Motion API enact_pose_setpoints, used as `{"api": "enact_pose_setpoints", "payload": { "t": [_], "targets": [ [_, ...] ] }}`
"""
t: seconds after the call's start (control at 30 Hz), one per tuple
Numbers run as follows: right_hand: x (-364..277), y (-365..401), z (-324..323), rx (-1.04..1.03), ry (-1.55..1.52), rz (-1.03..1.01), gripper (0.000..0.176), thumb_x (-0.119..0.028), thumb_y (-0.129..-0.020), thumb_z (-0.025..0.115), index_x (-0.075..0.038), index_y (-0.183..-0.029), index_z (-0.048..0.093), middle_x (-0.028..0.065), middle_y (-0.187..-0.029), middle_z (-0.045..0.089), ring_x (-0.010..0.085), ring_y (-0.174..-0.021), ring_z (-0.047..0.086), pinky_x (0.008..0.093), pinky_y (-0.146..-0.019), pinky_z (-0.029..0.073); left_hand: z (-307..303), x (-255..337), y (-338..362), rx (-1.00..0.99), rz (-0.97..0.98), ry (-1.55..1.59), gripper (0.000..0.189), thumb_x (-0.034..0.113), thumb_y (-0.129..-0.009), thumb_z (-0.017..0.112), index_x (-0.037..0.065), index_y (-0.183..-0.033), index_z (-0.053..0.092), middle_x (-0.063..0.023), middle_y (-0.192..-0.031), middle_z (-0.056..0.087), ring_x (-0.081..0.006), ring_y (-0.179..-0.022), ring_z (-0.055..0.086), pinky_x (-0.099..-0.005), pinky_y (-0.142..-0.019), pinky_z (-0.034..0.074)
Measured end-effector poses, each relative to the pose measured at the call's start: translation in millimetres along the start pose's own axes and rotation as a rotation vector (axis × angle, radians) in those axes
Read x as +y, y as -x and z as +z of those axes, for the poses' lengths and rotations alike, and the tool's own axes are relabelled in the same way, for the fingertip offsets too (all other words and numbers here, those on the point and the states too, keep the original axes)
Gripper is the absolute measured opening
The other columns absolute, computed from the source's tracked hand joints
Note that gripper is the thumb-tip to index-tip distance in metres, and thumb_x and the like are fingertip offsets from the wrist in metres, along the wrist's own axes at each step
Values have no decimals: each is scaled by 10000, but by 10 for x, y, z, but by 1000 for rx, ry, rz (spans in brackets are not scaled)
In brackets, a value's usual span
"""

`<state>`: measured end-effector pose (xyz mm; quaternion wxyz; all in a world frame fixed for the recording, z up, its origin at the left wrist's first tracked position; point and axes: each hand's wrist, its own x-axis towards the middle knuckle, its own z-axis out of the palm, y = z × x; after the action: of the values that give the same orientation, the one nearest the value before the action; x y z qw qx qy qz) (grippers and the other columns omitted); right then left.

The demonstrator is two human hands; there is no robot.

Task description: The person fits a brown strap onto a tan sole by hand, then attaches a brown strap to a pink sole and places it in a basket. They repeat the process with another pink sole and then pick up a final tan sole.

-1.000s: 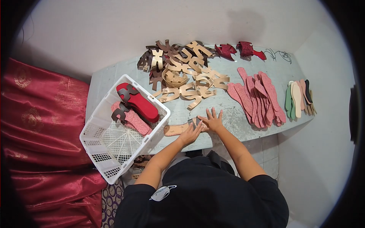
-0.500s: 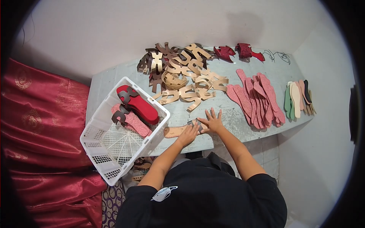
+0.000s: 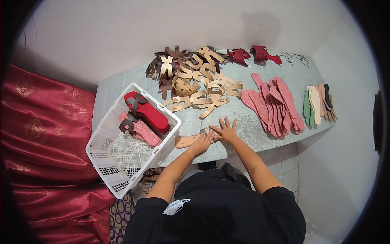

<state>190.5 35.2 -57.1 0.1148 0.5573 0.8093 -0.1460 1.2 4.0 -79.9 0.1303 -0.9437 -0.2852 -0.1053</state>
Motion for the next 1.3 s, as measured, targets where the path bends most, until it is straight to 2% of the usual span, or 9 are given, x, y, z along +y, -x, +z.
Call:
{"api": "enact_pose_setpoints", "payload": {
  "t": [0.7, 0.83, 0.87, 0.9, 0.97, 1.0, 1.1, 1.2, 1.3],
  "targets": [
    [65, -23, -116, -126, -157, 26, 568, -688, -769, 240, -455, -1284, 287, 82, -1437, 103, 383, -1305, -31, 688, -903, -88, -28, -131, -150, 118, -91, 87, 346, 232, -792, 522, -18, -1031, 542, -141, -1051, 565, -222, -696, 521, -335, -674, 435],
    [174, -59, -284, -187, -397, -67, 575, -648, -810, 213, -342, -1257, 410, 108, -1406, 207, 384, -1305, -4, 704, -883, -93, -242, -207, -248, 66, -164, 331, 283, 169, -762, 563, 39, -1013, 553, -102, -764, 581, -237, -654, 512, -334, -624, 422],
    [167, -47, -294, -88, -615, 18, 607, -601, -840, 233, -192, -1200, 501, 139, -1262, 436, 364, -1281, 184, 615, -985, -6, -303, -229, -254, 69, -171, 326, 283, 169, -762, 563, 39, -1013, 553, -102, -764, 581, -237, -654, 512, -334, -624, 422],
    [223, -70, -309, -90, -610, 12, 607, -601, -840, 233, -192, -1200, 501, 139, -1262, 436, 364, -1281, 184, 615, -985, -6, -396, -266, -288, 91, -240, 482, 270, 149, -753, 568, 51, -1004, 559, -115, -733, 575, -257, -647, 515, -349, -614, 423],
    [431, -136, -303, -76, -969, -266, 610, -556, -861, 285, -73, -1117, 556, 103, -1035, 599, 289, -1103, 463, 438, -1003, 245, -578, -332, -338, 116, -316, 641, 261, 130, -744, 574, 64, -996, 564, -128, -702, 570, -278, -640, 518, -364, -605, 425],
    [375, -18, -541, -136, -1172, -175, 477, -434, -864, 449, -18, -1056, 579, 48, -923, 629, 166, -885, 559, 273, -848, 403, -679, -383, -349, 137, -376, 791, 258, 116, -739, 568, 68, -993, 567, -139, -695, 560, -301, -622, 514, -369, -589, 424],
    [213, 153, -1015, -61, -1338, -304, 363, -274, -813, 600, 1, -1048, 573, 46, -938, 613, 116, -822, 549, 250, -751, 430, -1051, -499, -396, 88, -555, 1001, 215, 83, -774, 545, 24, -980, 568, -120, -701, 577, -274, -613, 556, -338, -592, 441],
    [20, 163, -1212, -43, -1572, -300, 328, -130, -761, 656, 3, -1046, 563, 47, -958, 605, 119, -842, 564, 249, -771, 446, -1234, -612, -418, 366, -670, 1285, 219, 102, -801, 536, -13, -987, 555, -106, -713, 607, -202, -695, 590, -324, -661, 457],
    [-220, 129, -1312, 32, -1775, -242, 291, -130, -773, 637, -17, -1031, 566, 38, -930, 604, 109, -800, 580, 263, -728, 488, -1315, -724, -380, 453, -672, 1427, 261, 93, -817, 540, -27, -1050, 538, -108, -1037, 551, -150, -936, 518, -269, -810, 407]
  ]
}}
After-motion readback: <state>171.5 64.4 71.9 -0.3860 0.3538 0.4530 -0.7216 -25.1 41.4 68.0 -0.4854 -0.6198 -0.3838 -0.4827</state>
